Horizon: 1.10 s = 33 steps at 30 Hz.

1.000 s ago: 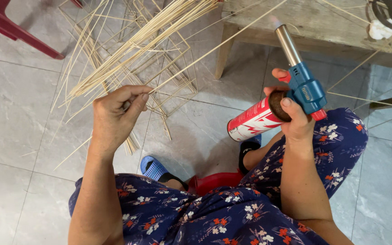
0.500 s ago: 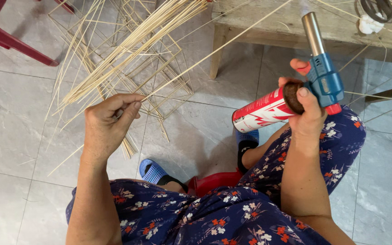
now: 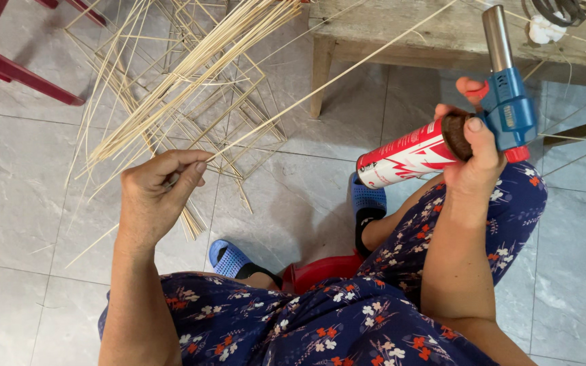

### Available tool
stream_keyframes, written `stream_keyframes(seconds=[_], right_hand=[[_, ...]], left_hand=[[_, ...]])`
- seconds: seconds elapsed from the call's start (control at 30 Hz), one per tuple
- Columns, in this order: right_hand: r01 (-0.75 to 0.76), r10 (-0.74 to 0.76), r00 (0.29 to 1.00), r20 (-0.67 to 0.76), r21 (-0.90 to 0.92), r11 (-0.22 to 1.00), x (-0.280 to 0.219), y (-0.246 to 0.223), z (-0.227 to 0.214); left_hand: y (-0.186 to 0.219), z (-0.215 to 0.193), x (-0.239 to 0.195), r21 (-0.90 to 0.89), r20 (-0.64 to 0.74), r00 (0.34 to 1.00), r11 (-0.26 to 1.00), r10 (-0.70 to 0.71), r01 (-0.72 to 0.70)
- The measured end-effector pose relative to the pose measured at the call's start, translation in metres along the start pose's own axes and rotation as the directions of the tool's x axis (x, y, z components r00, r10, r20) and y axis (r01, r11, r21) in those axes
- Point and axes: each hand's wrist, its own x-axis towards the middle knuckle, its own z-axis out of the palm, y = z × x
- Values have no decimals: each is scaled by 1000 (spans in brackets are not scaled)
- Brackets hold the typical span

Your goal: The person sits on a small red stool and uses a handheld blowtorch to heat thin bamboo sticks. They hold a stick in their left hand and pass it through the flame of the blowtorch held in their right hand, repeating this process for multiple sticks from a pile on the floor.

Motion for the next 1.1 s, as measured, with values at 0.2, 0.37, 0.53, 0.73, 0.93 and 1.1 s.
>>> stream_keyframes(seconds=[0.2,0.37,0.53,0.73,0.93,1.1], right_hand=[[2,0,999,40,-35,999,-3,0,4],[-95,102,985,138,-57,994,-13,1,21],[-159,182,942,281,-103,982,-22,8,31],[-230,241,828,505,-86,969,-30,23,36],[-240,236,742,627,-80,968,-44,24,55],[-263,285,713,640,-132,956,-51,19,73]], left_hand=[[-1,1,0,3,2,1000,1000,2,-2],[-3,3,3,-53,-7,999,998,38,-38],[-1,5,7,-32,-6,999,999,38,-38],[-2,6,11,-18,0,1000,1000,18,-18],[-3,9,15,-33,15,999,999,40,-39],[-3,10,18,-21,23,999,999,43,-43]])
